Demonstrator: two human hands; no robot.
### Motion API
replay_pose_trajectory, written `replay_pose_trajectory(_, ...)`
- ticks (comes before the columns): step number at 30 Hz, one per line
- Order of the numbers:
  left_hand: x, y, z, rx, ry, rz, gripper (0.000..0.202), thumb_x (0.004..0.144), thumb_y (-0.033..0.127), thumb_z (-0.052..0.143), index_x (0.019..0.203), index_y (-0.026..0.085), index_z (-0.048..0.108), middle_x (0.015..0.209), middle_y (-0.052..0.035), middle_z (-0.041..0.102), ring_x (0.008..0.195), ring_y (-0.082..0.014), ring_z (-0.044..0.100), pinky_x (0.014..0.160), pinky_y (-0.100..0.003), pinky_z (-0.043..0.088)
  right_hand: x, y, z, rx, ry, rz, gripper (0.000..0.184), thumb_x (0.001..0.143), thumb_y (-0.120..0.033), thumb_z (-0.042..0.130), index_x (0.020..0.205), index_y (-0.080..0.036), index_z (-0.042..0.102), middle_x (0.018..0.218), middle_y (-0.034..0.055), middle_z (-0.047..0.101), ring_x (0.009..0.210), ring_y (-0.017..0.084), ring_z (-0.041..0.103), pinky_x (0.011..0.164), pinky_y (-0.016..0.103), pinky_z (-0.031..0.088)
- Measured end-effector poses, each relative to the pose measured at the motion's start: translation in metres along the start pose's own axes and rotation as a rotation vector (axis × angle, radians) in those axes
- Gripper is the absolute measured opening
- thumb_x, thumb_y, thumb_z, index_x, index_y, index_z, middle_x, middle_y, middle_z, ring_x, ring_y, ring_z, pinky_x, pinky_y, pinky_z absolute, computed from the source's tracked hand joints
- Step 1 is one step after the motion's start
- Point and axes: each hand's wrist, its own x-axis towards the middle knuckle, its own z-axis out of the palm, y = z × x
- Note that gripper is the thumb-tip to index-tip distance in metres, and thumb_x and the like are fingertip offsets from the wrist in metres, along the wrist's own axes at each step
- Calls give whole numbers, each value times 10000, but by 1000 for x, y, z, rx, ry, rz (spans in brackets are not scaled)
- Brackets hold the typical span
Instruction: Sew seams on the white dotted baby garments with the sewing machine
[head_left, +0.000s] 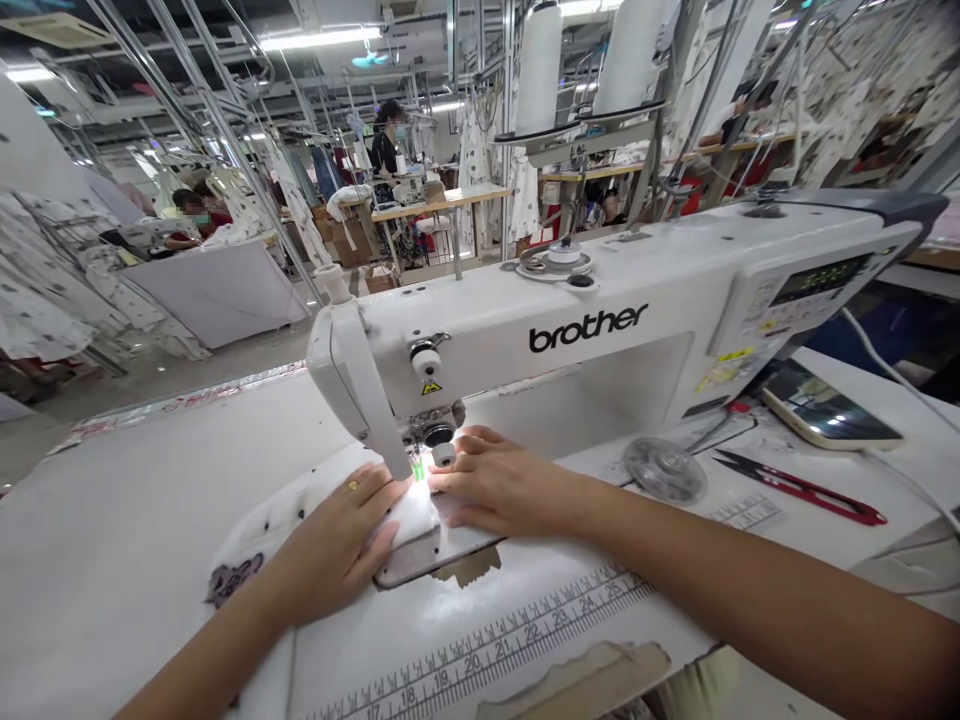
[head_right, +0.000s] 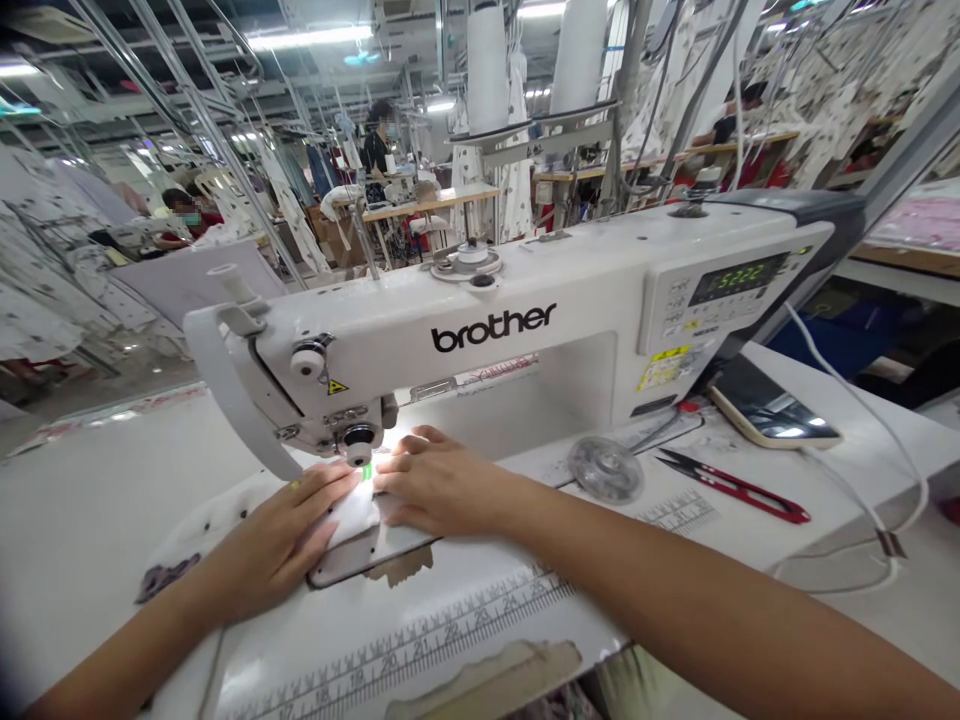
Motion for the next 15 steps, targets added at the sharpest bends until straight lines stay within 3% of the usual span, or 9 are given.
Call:
replay_pose_trajectory(3, 2, -3, -4, 65, -14, 32, 484, 971, 218, 429, 1454, 246, 417, 1293, -103, 596, 1237, -281, 545, 1059, -467, 464, -1, 2, 0, 7, 6, 12, 348, 950, -390, 615, 1230, -184, 591, 1105, 54, 661, 1103, 218, 503, 1048, 389, 309)
replay_pose_trajectory(7, 3, 12, -7, 117, 7, 38, 438, 963, 160, 405, 1377, 250, 511, 1325, -81, 599, 1245, -271, 546, 1065, -485, 459, -1, 4, 0, 10, 13, 20, 317, 960, -390, 601, 1207, -192, 599, 1079, 54, 667, 1117, 219, 507, 1082, 410, 279)
replay_pose_trajectory(11, -3, 31, 1, 47, 60, -10, 454, 966, 88, 344, 1351, 240, 531, 1390, -51, 567, 1274, -221, 528, 1040, -408, 503, -2, 3, 0, 0, 74, -25, 266, 979, -297, 568, 1221, -189, 588, 1057, 37, 680, 1119, 206, 503, 1102, 400, 248)
replay_pose_trajectory(15, -9, 26, 10, 24, 71, 12, 505, 949, 54, 365, 1396, 249, 495, 1428, -45, 545, 1330, -222, 486, 1089, -439, 468, -2, -1, 0, 0, 36, -82, 258, 974, -309, 573, 1216, -224, 599, 1122, 22, 658, 1099, 198, 495, 1112, 389, 231)
